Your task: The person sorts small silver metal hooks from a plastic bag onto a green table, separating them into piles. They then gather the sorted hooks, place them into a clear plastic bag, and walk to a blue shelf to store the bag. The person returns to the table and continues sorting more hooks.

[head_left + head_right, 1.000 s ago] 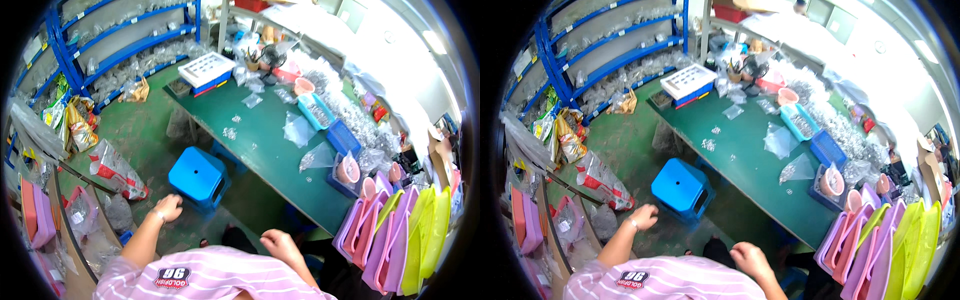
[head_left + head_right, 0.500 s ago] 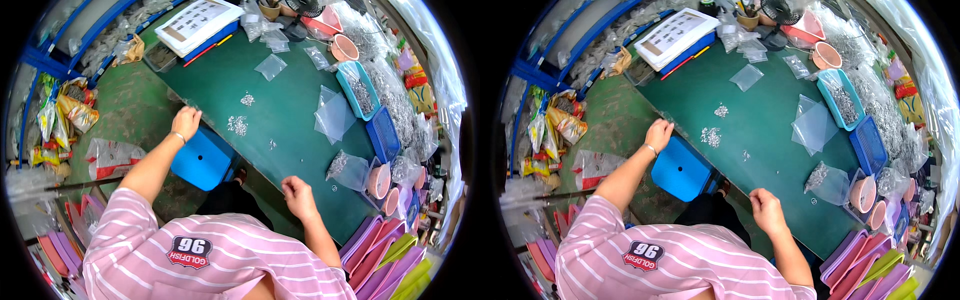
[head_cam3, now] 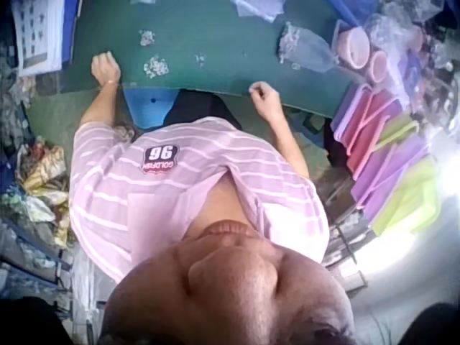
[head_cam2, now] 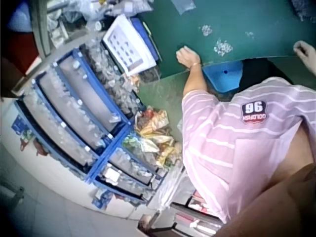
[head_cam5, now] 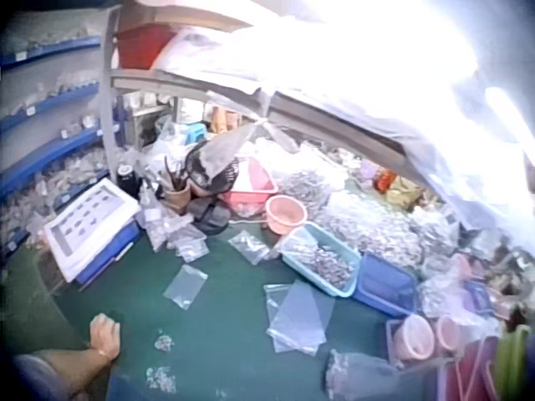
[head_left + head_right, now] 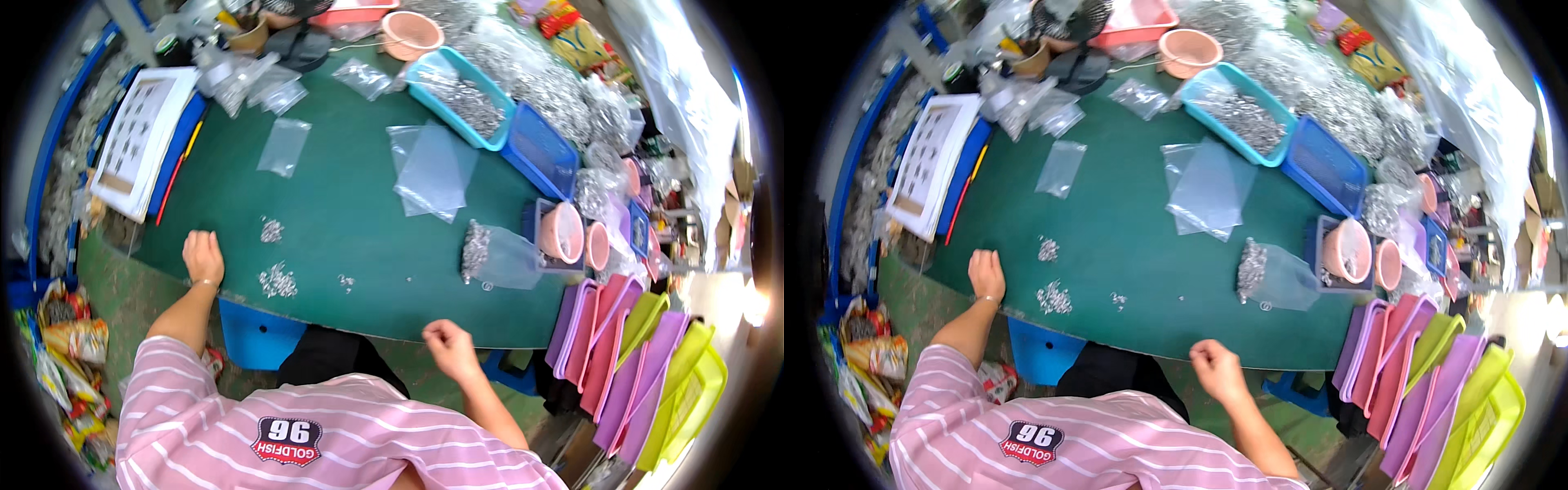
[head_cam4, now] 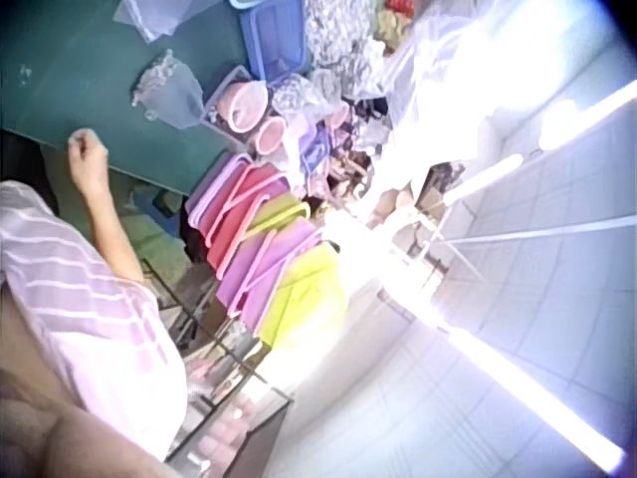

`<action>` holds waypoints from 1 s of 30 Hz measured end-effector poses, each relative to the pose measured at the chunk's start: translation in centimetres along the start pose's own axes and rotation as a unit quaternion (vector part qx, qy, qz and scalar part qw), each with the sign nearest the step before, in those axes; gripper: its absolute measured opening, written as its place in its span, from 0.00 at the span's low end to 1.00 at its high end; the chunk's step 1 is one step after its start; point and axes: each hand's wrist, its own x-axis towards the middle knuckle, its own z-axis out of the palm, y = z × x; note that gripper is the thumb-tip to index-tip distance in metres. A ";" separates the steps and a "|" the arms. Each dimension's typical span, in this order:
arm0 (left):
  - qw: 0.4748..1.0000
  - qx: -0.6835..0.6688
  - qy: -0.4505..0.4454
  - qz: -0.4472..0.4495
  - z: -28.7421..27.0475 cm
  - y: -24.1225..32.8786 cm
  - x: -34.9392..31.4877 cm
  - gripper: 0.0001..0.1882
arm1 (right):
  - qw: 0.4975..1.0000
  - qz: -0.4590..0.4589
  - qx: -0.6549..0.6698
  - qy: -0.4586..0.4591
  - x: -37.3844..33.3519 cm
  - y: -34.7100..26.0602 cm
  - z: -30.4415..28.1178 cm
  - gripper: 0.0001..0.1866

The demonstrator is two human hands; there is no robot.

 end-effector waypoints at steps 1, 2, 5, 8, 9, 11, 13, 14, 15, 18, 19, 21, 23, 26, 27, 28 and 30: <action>1.000 0.003 -0.002 0.001 0.0 -0.2 -0.1 0.09 | 1.000 -0.001 0.001 -0.016 -0.1 -1.3 0.8 0.06; 1.000 0.007 -0.006 0.003 0.0 -0.4 -0.1 0.10 | 1.000 -0.016 0.007 -0.023 0.0 -2.2 1.4 0.07; 0.999 0.028 -0.030 0.000 -0.1 -0.8 -0.3 0.11 | 0.997 -0.032 0.025 -0.059 0.3 -3.9 2.2 0.07; 0.998 0.040 -0.044 -0.006 0.3 -0.9 -0.3 0.14 | 0.998 -0.023 0.017 -0.063 0.1 -4.8 1.4 0.07; 0.998 0.045 -0.045 -0.007 0.5 -0.8 -0.3 0.14 | 0.998 -0.011 0.028 -0.061 0.1 -4.7 1.1 0.07; 0.998 0.043 -0.044 -0.001 0.6 -0.9 -0.2 0.14 | 0.998 0.001 0.051 -0.045 -0.2 -4.3 0.7 0.07; 0.998 0.042 -0.042 0.006 0.6 -1.0 -0.3 0.14 | 0.997 0.004 0.074 -0.020 -0.4 -3.6 0.5 0.07; 0.998 0.041 -0.041 0.010 0.5 -1.1 -0.3 0.14 | 0.996 0.000 0.083 -0.016 -0.5 -3.5 0.4 0.07; 0.998 0.041 -0.039 0.013 0.5 -1.1 -0.3 0.14 | 0.996 -0.004 0.092 -0.012 -0.3 -3.6 0.1 0.07; 0.999 0.036 -0.038 0.012 0.6 -0.9 -0.3 0.14 | 0.995 -0.012 0.095 -0.007 0.8 -3.9 0.1 0.07; 0.998 0.041 -0.042 0.009 0.2 -1.0 -0.6 0.14 | 0.995 -0.015 0.093 -0.012 1.2 -4.0 0.3 0.07; 0.998 0.037 -0.041 0.013 0.6 -0.7 -0.4 0.14 | 0.993 -0.047 0.108 0.025 2.2 -4.0 0.7 0.07; 0.997 0.058 -0.044 0.011 0.9 -1.2 -0.3 0.13 | 0.988 -0.073 0.116 0.071 2.9 -4.8 0.2 0.06; 0.998 0.047 -0.049 0.007 0.3 -0.9 -0.1 0.13 | 0.958 -0.081 0.223 0.159 3.2 -5.8 -2.0 0.03; 0.998 0.031 -0.046 0.005 0.0 -0.6 -0.1 0.13 | 0.935 -0.102 0.276 0.196 3.0 -6.8 -3.0 0.02; 0.999 0.025 -0.039 0.002 -0.2 -0.6 0.0 0.12 | 0.911 -0.149 0.298 0.243 2.9 -7.8 -4.0 0.02; 0.999 0.006 -0.033 0.008 -0.5 -1.0 -0.3 0.12 | 0.848 -0.249 0.358 0.301 2.7 -10.1 -5.2 0.04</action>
